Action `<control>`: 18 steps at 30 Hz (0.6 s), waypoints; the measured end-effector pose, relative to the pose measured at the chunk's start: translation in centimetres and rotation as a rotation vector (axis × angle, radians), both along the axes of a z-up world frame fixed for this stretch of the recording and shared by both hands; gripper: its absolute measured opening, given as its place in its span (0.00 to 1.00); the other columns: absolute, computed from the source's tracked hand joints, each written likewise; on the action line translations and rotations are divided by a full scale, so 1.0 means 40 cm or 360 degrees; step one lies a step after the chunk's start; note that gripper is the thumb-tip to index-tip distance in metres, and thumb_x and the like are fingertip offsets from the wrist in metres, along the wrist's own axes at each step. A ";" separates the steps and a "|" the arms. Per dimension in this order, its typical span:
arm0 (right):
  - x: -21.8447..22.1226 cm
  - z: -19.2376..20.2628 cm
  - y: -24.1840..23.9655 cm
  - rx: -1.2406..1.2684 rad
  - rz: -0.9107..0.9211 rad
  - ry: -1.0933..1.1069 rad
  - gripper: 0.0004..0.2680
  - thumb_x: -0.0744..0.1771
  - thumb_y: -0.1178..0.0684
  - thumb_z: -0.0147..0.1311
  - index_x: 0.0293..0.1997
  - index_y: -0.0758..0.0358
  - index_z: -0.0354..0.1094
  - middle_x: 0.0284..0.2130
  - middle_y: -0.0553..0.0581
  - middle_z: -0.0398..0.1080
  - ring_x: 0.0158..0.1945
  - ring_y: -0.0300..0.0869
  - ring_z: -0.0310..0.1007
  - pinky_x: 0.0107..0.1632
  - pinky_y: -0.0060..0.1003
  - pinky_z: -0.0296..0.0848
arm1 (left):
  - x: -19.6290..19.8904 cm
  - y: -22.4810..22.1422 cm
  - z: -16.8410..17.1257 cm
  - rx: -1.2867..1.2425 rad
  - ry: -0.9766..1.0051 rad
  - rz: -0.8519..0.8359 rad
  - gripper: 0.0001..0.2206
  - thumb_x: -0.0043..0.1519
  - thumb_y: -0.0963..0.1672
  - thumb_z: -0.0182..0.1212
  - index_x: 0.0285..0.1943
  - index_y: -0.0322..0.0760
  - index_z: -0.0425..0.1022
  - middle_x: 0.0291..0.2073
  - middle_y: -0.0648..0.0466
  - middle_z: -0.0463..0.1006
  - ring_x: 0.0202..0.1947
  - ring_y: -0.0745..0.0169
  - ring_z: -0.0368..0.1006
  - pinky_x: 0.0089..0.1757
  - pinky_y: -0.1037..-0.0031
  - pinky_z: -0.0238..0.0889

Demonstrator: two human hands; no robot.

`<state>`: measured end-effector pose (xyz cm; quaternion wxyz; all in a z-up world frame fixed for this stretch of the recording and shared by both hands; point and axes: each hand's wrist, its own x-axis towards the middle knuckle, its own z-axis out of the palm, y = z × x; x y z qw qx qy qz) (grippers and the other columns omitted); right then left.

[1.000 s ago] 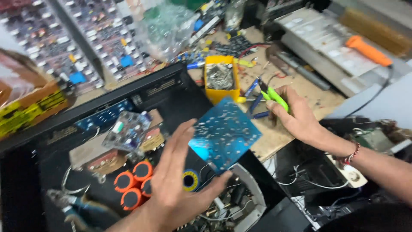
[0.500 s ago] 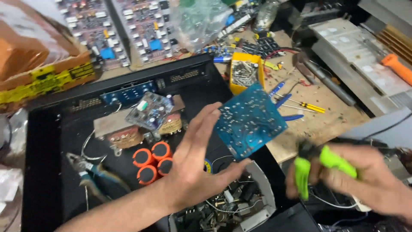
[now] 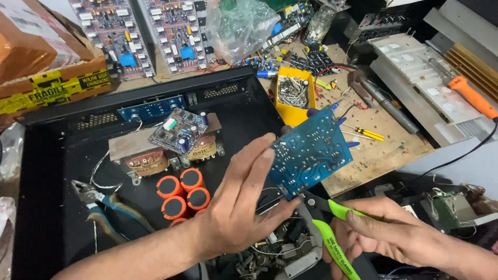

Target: Soldering components onto a circuit board and trimming wire leads using a soldering iron and wire cutters on a repair bench.

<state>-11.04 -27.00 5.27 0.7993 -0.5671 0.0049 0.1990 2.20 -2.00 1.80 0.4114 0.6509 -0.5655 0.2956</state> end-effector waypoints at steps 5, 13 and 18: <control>-0.001 -0.013 -0.011 0.0039 0.0049 -0.0064 0.14 0.71 0.55 0.45 0.40 0.85 0.69 0.33 0.87 0.78 0.31 0.67 0.83 0.35 0.48 0.84 | -0.004 0.002 -0.002 0.0050 -0.0267 0.0170 0.33 0.73 0.48 0.69 0.71 0.17 0.52 0.65 0.22 0.65 0.68 0.24 0.71 0.63 0.41 0.80; -0.012 -0.025 -0.017 0.0127 0.0024 0.0080 0.14 0.72 0.57 0.44 0.34 0.84 0.66 0.26 0.78 0.66 0.23 0.55 0.70 0.22 0.42 0.76 | -0.004 0.002 -0.002 0.0033 -0.0219 0.0102 0.32 0.72 0.47 0.71 0.70 0.19 0.54 0.66 0.24 0.65 0.68 0.22 0.71 0.65 0.39 0.78; -0.009 -0.013 -0.009 -0.0011 -0.0005 0.0117 0.15 0.72 0.56 0.45 0.36 0.86 0.67 0.22 0.77 0.66 0.17 0.52 0.65 0.18 0.38 0.70 | -0.006 0.004 -0.013 0.0071 -0.0206 0.0102 0.34 0.72 0.47 0.72 0.73 0.21 0.52 0.67 0.26 0.63 0.70 0.23 0.69 0.67 0.39 0.78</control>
